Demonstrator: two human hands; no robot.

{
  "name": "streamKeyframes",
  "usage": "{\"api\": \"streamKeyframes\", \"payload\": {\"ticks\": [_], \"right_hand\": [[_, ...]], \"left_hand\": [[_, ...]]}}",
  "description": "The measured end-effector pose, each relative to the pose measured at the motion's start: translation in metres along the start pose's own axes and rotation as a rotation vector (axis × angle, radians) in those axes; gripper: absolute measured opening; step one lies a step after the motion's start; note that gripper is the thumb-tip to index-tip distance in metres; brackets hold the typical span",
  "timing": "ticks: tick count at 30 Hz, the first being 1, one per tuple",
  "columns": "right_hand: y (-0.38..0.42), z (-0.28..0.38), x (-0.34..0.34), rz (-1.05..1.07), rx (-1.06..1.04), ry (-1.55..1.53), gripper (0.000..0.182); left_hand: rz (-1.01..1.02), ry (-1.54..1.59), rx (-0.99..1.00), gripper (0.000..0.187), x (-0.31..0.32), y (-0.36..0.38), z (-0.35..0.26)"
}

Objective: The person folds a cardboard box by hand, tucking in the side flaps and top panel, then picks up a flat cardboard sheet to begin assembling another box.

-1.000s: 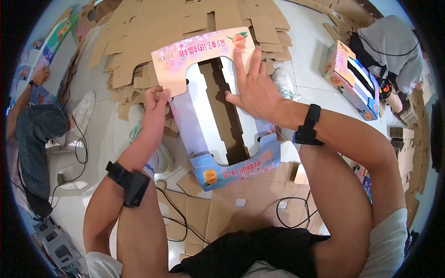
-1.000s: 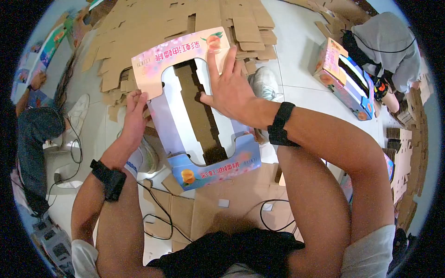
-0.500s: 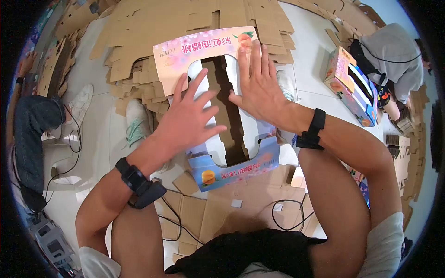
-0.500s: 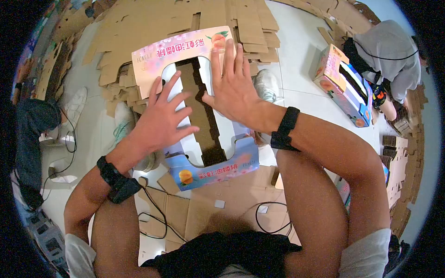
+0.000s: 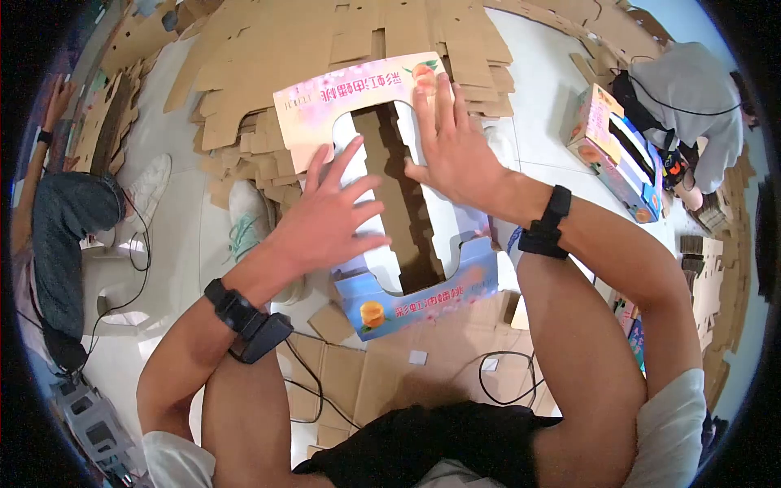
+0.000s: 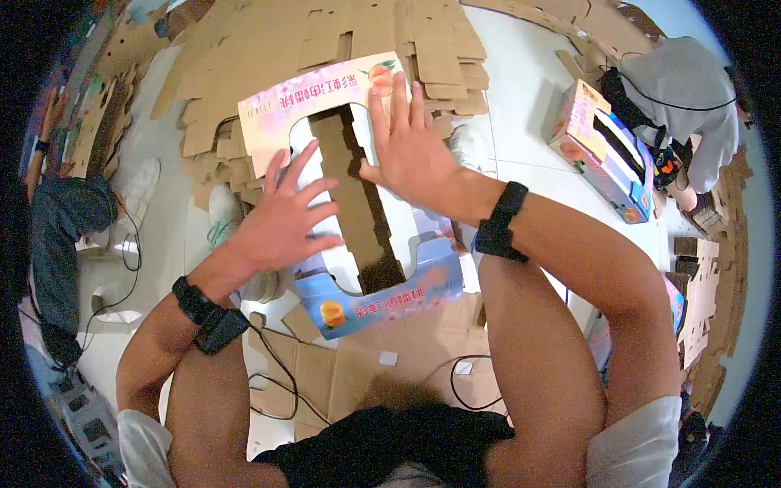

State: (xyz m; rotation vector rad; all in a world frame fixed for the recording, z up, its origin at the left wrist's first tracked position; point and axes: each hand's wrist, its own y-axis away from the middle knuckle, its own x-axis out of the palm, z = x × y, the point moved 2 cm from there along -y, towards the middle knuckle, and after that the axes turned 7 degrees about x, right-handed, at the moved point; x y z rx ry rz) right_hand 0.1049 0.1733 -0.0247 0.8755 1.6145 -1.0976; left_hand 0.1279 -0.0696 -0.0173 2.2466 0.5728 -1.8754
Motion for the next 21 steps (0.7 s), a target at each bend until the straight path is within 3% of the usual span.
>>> {"api": "streamKeyframes", "payload": {"ticks": [6, 9, 15, 18, 21], "right_hand": [[0.004, 0.0, 0.0, -0.034, -0.017, 0.047, 0.109], [0.002, -0.001, 0.002, -0.022, 0.018, 0.01, 0.112], [0.005, -0.01, -0.005, -0.016, -0.062, -0.019, 0.116], [0.022, -0.015, -0.025, 0.093, -0.114, -0.04, 0.125], [0.042, -0.012, -0.04, 0.307, -0.221, 0.126, 0.137]], "left_hand": [[0.313, 0.089, 0.014, 0.083, -0.022, 0.008, -0.01], [0.336, 0.04, 0.017, 0.089, -0.017, 0.007, -0.011], [0.284, -0.017, 0.057, 0.083, -0.001, -0.002, -0.003], [0.267, -0.02, 0.049, 0.084, 0.0, -0.007, -0.005], [0.26, -0.022, 0.044, 0.085, 0.002, -0.008, -0.006]]}}
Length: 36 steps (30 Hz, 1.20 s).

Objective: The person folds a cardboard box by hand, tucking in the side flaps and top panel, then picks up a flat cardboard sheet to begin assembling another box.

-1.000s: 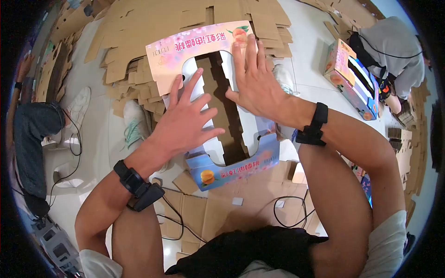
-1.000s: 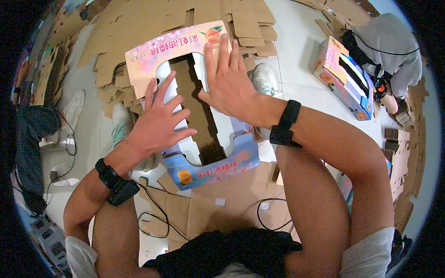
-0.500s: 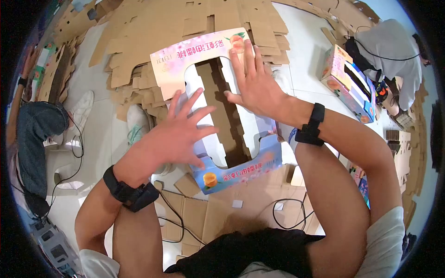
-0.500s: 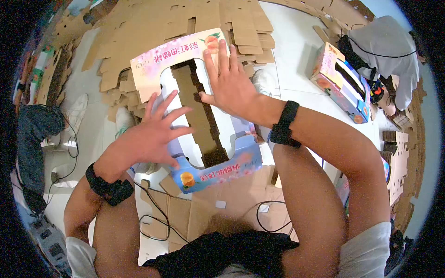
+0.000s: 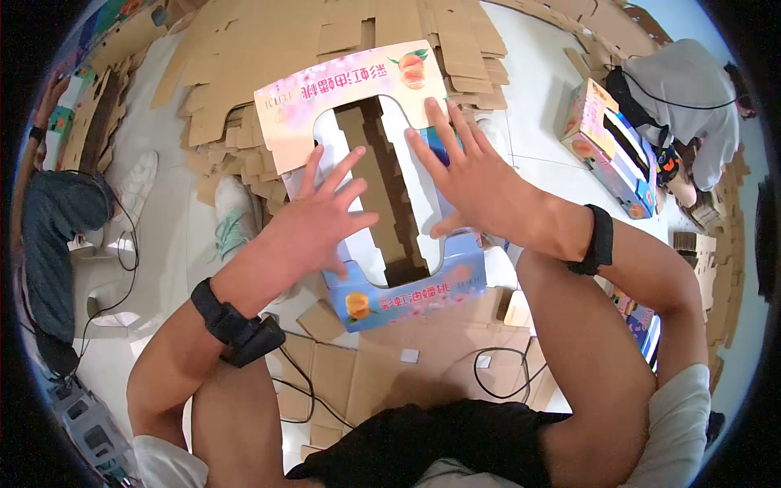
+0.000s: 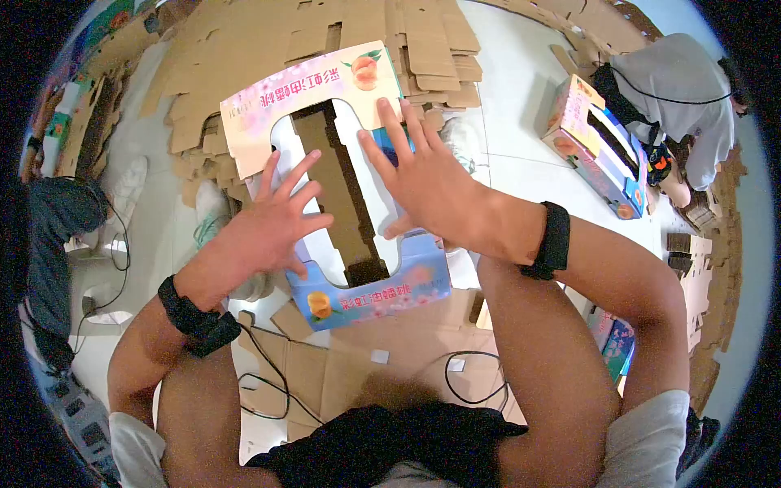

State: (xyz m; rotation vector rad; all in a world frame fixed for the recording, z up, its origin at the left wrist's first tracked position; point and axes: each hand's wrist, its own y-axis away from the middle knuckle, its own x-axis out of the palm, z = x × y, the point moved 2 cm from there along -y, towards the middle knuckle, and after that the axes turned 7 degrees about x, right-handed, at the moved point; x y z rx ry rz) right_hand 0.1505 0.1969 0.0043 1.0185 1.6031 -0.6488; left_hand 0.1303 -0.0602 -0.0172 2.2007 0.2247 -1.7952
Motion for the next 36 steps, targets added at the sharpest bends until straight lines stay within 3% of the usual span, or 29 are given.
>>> {"api": "streamKeyframes", "payload": {"ticks": [6, 12, 15, 21, 24, 27, 30, 36], "right_hand": [[-0.001, -0.001, -0.013, 0.152, -0.04, 0.111, 0.144], [-0.006, 0.03, -0.01, 0.205, 0.11, 0.386, 0.11], [-0.006, 0.038, -0.021, 0.26, 0.083, 0.443, 0.096], [-0.003, 0.033, -0.017, 0.187, 0.041, 0.344, 0.086], [-0.002, 0.031, -0.019, 0.162, 0.012, 0.393, 0.092], [-0.004, 0.027, -0.015, 0.162, 0.012, 0.252, 0.103], [-0.004, 0.026, -0.006, -0.001, 0.055, -0.011, 0.112], [-0.005, 0.031, -0.006, -0.062, 0.068, 0.093, 0.1]], "left_hand": [[0.013, 0.011, 0.008, 0.082, -0.001, 0.001, 0.001], [-0.058, 0.004, 0.033, 0.077, 0.002, 0.003, 0.003], [-0.076, 0.008, 0.049, 0.077, 0.006, 0.004, 0.007], [-0.127, -0.026, 0.065, 0.069, 0.004, 0.008, 0.003], [-0.22, 0.019, 0.085, 0.052, 0.004, 0.007, 0.005], [-0.353, 0.043, 0.011, 0.033, -0.007, 0.005, 0.013], [-0.625, 0.121, -0.168, 0.025, -0.016, 0.014, 0.04], [-0.517, -0.02, -0.156, 0.025, -0.016, 0.016, 0.052]]}}
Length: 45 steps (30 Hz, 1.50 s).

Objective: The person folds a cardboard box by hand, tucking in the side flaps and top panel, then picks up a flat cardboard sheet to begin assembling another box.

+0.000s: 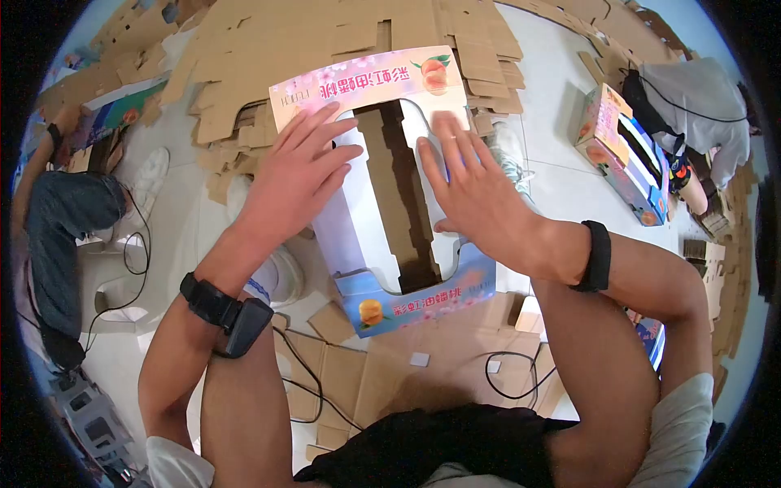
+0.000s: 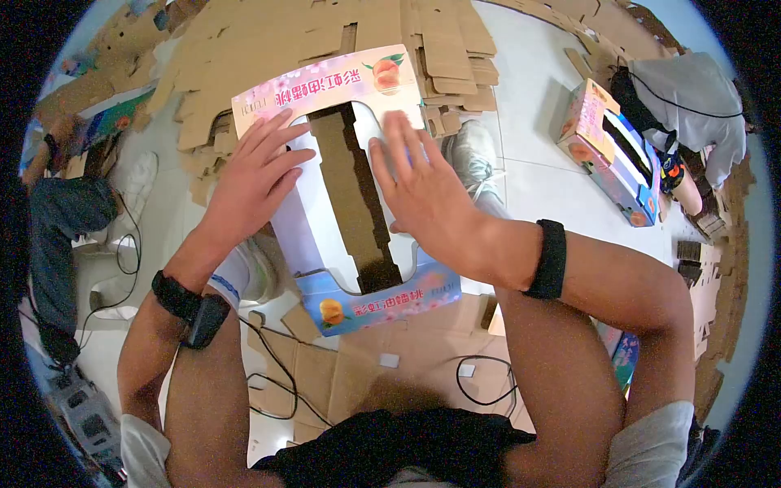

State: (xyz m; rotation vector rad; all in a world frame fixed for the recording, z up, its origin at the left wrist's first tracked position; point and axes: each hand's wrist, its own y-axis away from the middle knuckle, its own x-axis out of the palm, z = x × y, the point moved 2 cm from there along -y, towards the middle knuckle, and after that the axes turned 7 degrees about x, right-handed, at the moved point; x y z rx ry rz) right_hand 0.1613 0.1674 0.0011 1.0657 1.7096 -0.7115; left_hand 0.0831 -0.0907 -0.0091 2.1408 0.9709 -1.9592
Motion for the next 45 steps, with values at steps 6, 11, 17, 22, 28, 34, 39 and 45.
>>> {"api": "streamKeyframes", "payload": {"ticks": [6, 11, 17, 22, 28, 34, 39, 45], "right_hand": [[-0.02, 0.006, 0.015, -0.126, -0.39, -0.254, 0.065], [-0.036, -0.008, 0.024, -0.012, -0.458, -0.26, 0.046], [-0.026, -0.005, 0.015, -0.041, -0.492, -0.545, 0.034], [-0.027, -0.016, 0.004, 0.106, -0.545, -0.642, 0.031], [-0.023, -0.017, 0.012, 0.186, -0.564, -0.669, 0.024], [-0.032, -0.009, 0.025, 0.245, -0.441, -0.872, 0.022], [0.007, 0.023, 0.016, 0.11, -0.454, -0.63, 0.041], [0.043, 0.037, 0.0, -0.092, -0.471, -0.603, 0.052]], "left_hand": [[0.102, -0.072, 0.148, 0.023, 0.013, -0.004, -0.012], [0.089, 0.007, 0.132, 0.022, 0.016, -0.004, -0.017], [0.045, 0.141, 0.147, 0.021, 0.017, -0.004, -0.016], [0.003, 0.108, 0.243, 0.02, 0.022, -0.009, -0.014], [0.073, 0.142, 0.306, 0.019, 0.026, -0.011, -0.021], [0.053, 0.017, 0.296, 0.03, 0.039, -0.019, -0.02], [0.131, -0.107, 0.26, 0.043, 0.038, -0.02, -0.028], [0.077, -0.116, 0.169, 0.044, 0.01, -0.023, -0.043]]}}
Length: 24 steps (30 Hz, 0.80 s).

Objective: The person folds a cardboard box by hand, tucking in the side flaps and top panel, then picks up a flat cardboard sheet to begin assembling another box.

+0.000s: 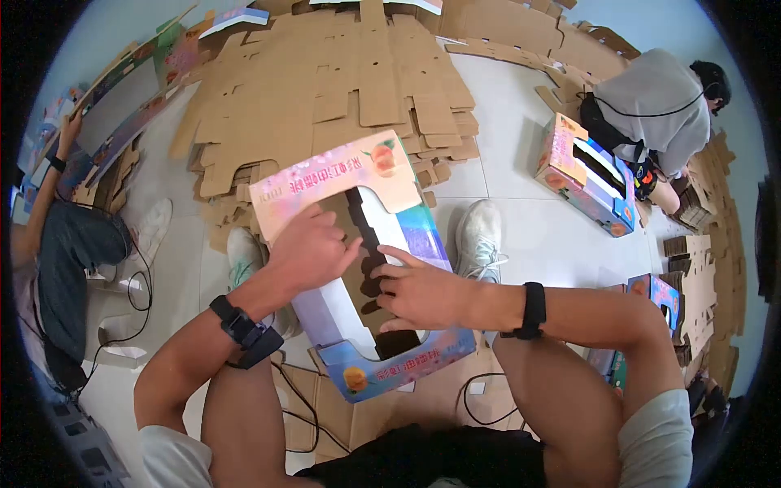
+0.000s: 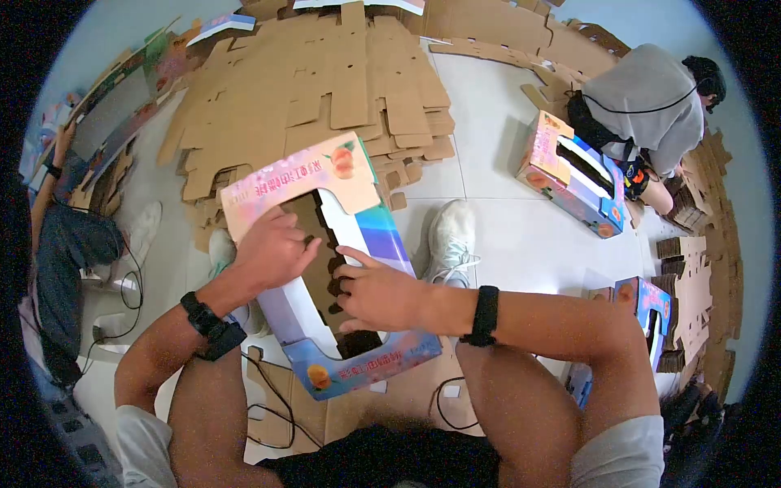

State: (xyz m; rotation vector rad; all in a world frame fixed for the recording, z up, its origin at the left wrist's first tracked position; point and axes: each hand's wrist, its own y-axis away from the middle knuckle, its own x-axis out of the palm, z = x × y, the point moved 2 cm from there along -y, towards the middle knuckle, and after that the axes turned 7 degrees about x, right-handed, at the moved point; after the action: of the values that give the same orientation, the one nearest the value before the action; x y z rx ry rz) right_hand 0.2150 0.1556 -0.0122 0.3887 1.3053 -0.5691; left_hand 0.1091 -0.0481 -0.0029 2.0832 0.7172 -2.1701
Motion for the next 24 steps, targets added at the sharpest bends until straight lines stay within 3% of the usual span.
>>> {"api": "streamKeyframes", "payload": {"ticks": [4, 5, 8, 9, 13, 15, 18, 19, 22, 24], "right_hand": [[-0.021, 0.02, -0.024, -0.035, 0.124, -0.194, 0.053], [-0.028, 0.021, -0.021, -0.081, 0.147, -0.221, 0.065], [-0.053, 0.032, -0.053, 0.043, 0.65, -0.856, 0.076], [-0.057, 0.029, -0.049, -0.162, 0.597, -0.828, 0.086], [-0.068, 0.007, -0.094, -0.319, 0.628, -0.331, 0.094], [-0.067, -0.009, -0.105, -0.329, 0.643, -0.136, 0.101], [-0.049, -0.027, -0.104, -0.29, 0.608, 0.071, 0.099], [-0.038, -0.035, -0.103, -0.373, 0.549, 0.085, 0.095], [0.007, -0.062, -0.111, -0.34, 0.539, 0.063, 0.084], [0.044, -0.078, -0.117, -0.34, 0.562, 0.075, 0.079]], "left_hand": [[-0.052, -0.164, -0.011, 0.039, -0.049, -0.019, 0.009], [-0.057, -0.231, -0.006, 0.04, -0.064, -0.024, 0.015], [-0.176, -0.344, -0.108, 0.043, -0.096, -0.034, 0.04], [-0.242, -0.368, -0.162, 0.045, -0.105, -0.04, 0.047], [-0.279, -0.417, -0.498, 0.052, -0.129, -0.06, 0.06], [-0.253, -0.353, -0.479, 0.048, -0.119, -0.062, 0.061], [-0.231, -0.148, -0.448, 0.035, -0.107, -0.067, 0.044], [-0.219, -0.064, -0.44, 0.03, -0.103, -0.067, 0.035], [-0.384, 0.11, -0.295, 0.015, -0.082, -0.061, 0.011], [-0.36, 0.073, -0.127, 0.016, -0.08, -0.058, -0.012]]}}
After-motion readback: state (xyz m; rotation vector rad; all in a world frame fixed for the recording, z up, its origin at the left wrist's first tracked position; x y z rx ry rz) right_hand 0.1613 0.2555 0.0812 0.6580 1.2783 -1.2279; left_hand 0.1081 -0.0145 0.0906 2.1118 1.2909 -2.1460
